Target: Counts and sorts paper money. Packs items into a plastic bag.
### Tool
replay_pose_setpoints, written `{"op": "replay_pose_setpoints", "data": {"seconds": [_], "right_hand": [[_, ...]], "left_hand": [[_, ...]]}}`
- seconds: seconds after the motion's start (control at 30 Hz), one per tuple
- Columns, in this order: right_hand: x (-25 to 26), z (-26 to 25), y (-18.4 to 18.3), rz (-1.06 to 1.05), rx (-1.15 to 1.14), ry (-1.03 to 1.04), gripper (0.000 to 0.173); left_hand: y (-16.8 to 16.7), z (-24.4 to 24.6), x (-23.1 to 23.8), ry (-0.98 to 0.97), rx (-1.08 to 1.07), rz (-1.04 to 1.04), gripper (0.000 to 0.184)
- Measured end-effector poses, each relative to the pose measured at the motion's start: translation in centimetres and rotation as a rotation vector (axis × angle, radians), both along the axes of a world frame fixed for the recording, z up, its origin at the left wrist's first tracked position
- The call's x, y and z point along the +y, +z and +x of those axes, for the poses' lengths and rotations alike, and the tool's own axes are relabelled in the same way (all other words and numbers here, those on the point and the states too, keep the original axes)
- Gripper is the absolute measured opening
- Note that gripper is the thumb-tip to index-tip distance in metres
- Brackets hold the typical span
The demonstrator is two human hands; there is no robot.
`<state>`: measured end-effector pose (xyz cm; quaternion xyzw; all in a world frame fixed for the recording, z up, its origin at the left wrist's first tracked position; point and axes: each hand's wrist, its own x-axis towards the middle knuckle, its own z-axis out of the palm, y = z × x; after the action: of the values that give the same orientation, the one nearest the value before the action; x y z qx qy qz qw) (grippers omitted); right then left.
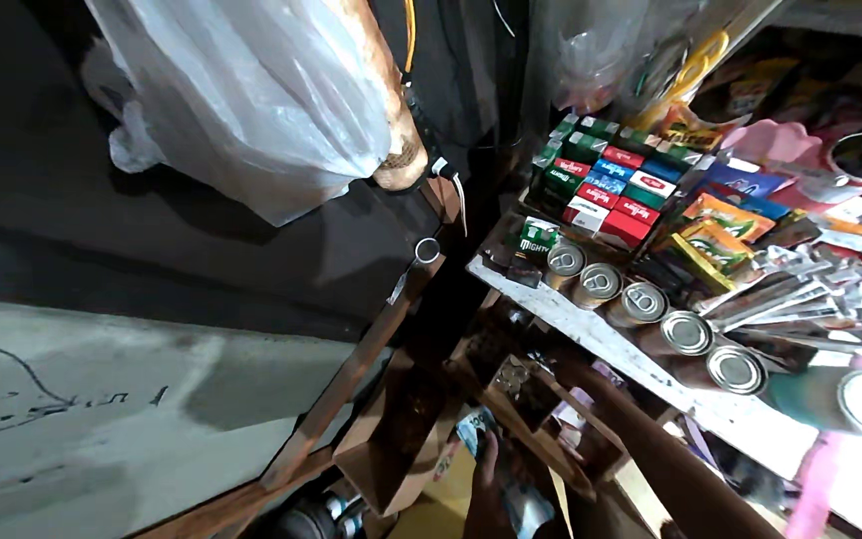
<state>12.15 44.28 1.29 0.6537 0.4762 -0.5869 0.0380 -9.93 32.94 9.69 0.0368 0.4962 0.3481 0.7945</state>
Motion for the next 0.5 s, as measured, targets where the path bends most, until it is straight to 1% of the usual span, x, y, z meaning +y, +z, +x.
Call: {"op": "replay_pose_setpoints", "data": {"seconds": [0.1, 0.13, 0.2, 0.27, 0.3, 0.37, 0.43, 0.47, 0.5], "right_hand": [[-0.4, -0.5, -1.0, -0.018, -0.071, -0.037, 0.048], [-0.4, -0.8, -0.3, -0.025, -0.109, -0.007, 0.048], [-0.1, -1.3, 2.4, -0.069, -0.178, 0.124, 0.047], [-0.8, -1.7, 3.9, -0.024, -0.238, 0.21, 0.041], [-1.1, -1.8, 4.5, 0.019, -0.261, 0.234, 0.04], [-1.8, -1.6, 5.6, 0.118, -0.315, 0.256, 0.039], [-2.1, -0.9, 8.0, 0.102, -0.31, 0.248, 0.036], [-2.6, -0.3, 9.2, 0.101, -0.271, 0.209, 0.036], [-3.3, 0.4, 10.1, 0.14, -0.206, 0.136, 0.033]], "left_hand": [[-0.2, 0.6, -0.1, -0.01, 0.082, -0.003, 0.046], [0.0, 0.8, 0.0, -0.004, 0.102, -0.023, 0.045], [0.5, 1.1, 0.0, 0.011, 0.076, -0.023, 0.044], [0.2, 1.0, -0.2, 0.034, -0.016, 0.0, 0.044], [0.2, 1.1, -0.1, 0.051, -0.022, -0.014, 0.042], [0.9, 1.8, 0.3, 0.05, 0.107, -0.049, 0.031], [1.7, 2.3, 0.5, -0.02, 0.259, -0.032, 0.014], [1.9, 2.7, 0.6, -0.048, 0.307, -0.021, 0.009], [2.1, 2.9, 0.7, -0.08, 0.343, 0.01, 0.012]]}}
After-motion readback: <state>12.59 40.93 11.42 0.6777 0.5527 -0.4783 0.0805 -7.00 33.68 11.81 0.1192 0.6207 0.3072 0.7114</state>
